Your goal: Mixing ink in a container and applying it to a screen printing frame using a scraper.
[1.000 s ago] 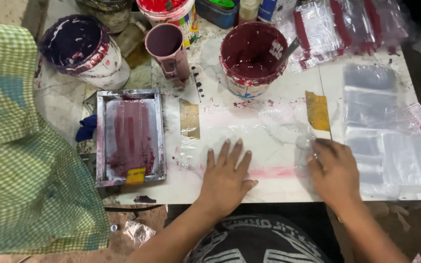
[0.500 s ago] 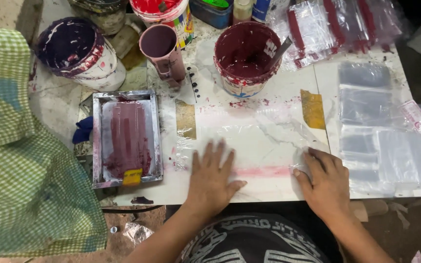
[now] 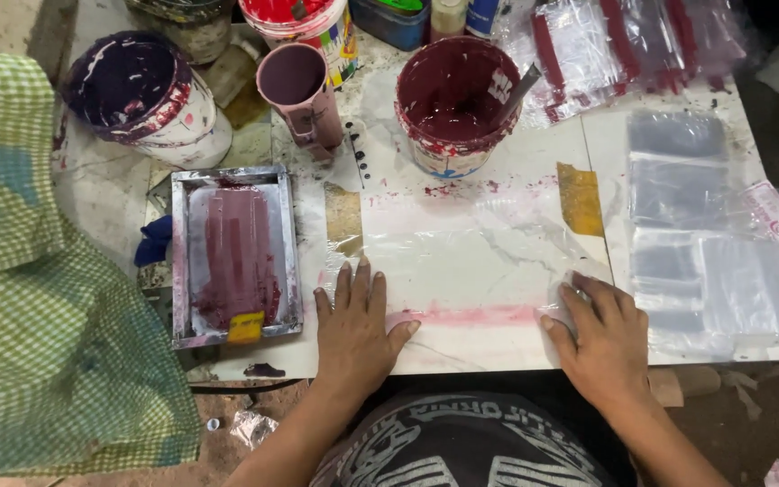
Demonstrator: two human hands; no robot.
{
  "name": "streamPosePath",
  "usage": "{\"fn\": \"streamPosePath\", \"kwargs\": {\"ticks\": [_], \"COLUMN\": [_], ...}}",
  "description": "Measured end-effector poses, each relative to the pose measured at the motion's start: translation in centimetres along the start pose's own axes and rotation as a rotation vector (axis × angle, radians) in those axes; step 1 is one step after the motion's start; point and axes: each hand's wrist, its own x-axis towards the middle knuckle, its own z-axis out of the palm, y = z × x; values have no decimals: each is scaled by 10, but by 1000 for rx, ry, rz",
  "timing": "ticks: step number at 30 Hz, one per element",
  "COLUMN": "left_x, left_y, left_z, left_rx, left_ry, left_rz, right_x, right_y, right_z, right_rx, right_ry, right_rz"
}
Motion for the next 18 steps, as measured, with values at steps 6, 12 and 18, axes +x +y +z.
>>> {"fn": "streamPosePath", "kwargs": {"ticks": [6, 12, 18], "left_x": [6, 3, 3], "left_y": [4, 4, 3], "left_z": [-14, -6, -6], "left_rx": [29, 24, 10], "left_ry": [-167, -115, -164], "left_rz": [-54, -16, -28], "right_x": [-1, -1, 1], "right_y": [2, 2, -2], "right_z": [1, 1, 0], "right_rx": [26, 21, 4], "right_ry": [-73, -14, 2], "right_rz": [58, 10, 36]}}
